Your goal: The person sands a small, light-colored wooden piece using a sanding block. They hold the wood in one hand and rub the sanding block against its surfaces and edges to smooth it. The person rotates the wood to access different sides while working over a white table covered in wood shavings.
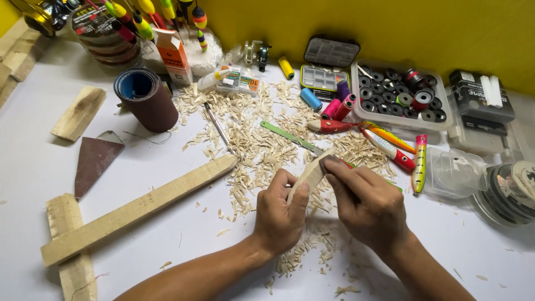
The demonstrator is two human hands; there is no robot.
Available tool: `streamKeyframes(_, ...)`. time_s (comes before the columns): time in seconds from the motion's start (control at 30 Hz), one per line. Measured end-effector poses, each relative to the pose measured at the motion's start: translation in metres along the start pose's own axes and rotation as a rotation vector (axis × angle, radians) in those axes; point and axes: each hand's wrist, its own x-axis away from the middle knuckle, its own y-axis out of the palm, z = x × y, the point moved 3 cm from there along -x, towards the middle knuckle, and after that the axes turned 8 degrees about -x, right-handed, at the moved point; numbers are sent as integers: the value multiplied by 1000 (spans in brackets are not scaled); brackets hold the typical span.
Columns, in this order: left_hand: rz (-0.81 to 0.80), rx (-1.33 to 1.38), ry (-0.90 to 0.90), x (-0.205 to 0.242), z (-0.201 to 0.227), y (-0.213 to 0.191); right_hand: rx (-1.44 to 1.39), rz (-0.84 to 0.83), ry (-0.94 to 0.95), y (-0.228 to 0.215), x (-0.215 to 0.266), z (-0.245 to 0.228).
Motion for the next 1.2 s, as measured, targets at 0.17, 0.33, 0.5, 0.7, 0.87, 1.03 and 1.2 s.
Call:
streamKeyframes(0.17,-7,63,42,-1,-6,0,-44,-80,-31,6,3,-5)
streamKeyframes(0.33,-28,88,19,-2,-3,-1,-50,-36,-12,5,2,-2)
streamKeyframes(0.5,-17,50,-22,-3,0,-1,-60,-10,59,6,7,16)
streamKeyframes(0.7,-16,62,-35,-1,-3,-3,-41,-36,-15,7,2,0)
streamKeyframes(0.87,-1,50,-27,-2,-3,-2,-101,-55,-17,7,3,-7)
streamKeyframes(1.03,-14,51,-64,-1,-1,-3,-19,-4,50,7,6,1)
streamKeyframes(1.2,5,22,-59,-2,-1,-4,-58,13,88,11,8,8)
